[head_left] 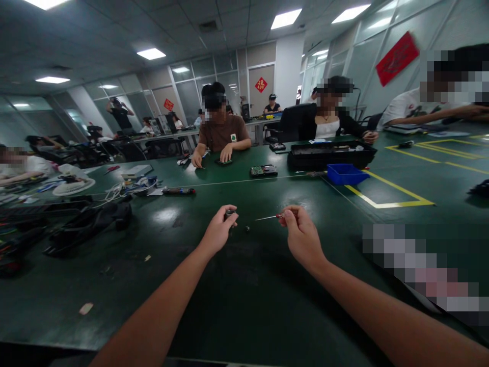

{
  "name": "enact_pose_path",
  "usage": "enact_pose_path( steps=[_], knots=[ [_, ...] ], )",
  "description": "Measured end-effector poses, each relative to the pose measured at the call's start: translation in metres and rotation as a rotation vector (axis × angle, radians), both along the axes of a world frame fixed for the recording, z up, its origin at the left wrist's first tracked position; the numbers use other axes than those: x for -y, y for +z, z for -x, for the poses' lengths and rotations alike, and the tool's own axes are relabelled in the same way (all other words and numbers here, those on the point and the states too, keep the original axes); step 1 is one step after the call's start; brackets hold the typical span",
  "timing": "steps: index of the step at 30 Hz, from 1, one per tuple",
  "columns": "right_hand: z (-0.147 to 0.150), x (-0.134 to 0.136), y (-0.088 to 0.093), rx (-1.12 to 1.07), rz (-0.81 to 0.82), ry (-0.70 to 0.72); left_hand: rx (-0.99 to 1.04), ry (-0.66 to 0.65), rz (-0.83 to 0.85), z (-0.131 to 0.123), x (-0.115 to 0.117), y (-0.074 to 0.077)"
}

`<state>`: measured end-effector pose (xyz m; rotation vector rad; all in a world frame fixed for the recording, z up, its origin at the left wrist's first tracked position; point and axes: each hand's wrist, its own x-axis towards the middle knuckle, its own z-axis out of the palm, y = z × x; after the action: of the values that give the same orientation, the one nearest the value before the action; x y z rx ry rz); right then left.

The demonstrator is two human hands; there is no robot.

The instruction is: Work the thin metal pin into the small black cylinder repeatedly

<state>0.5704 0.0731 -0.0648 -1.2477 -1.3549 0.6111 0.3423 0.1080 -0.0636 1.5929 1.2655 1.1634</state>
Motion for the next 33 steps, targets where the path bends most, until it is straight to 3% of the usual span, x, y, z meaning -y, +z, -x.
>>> enact_pose_path(
  steps=[3, 8, 14, 18, 22, 25, 28, 30, 33],
  knots=[
    [0.000, 0.001, 0.000, -0.002, -0.002, 0.006, 0.059, -0.046, 0.099, -0.001, 0.002, 0.011],
    [0.001, 0.001, 0.001, -0.028, -0.013, 0.008, -0.295, -0.076, 0.067, -0.002, 0.002, 0.022],
    [0.002, 0.002, 0.004, -0.056, -0.029, 0.008, -0.750, -0.179, -0.126, -0.013, -0.014, 0.006],
    [0.001, 0.001, 0.002, -0.070, -0.032, 0.014, -0.873, -0.187, -0.140, -0.029, -0.024, -0.008],
    [0.001, 0.000, -0.001, -0.076, -0.031, 0.021, -0.912, -0.172, -0.170, -0.036, -0.030, -0.011],
    [0.001, -0.001, -0.001, -0.076, -0.029, 0.031, -0.876, -0.150, -0.138, -0.030, -0.034, -0.006],
    [0.002, -0.001, 0.001, -0.084, -0.025, 0.044, -0.701, -0.171, -0.045, -0.015, -0.037, 0.002],
    [0.002, -0.001, 0.001, -0.087, -0.021, 0.048, -0.458, -0.151, 0.095, -0.002, -0.038, 0.008],
    [0.002, -0.001, 0.000, -0.068, -0.013, 0.059, 0.087, 0.006, 0.315, 0.025, -0.037, 0.020]
  ],
)
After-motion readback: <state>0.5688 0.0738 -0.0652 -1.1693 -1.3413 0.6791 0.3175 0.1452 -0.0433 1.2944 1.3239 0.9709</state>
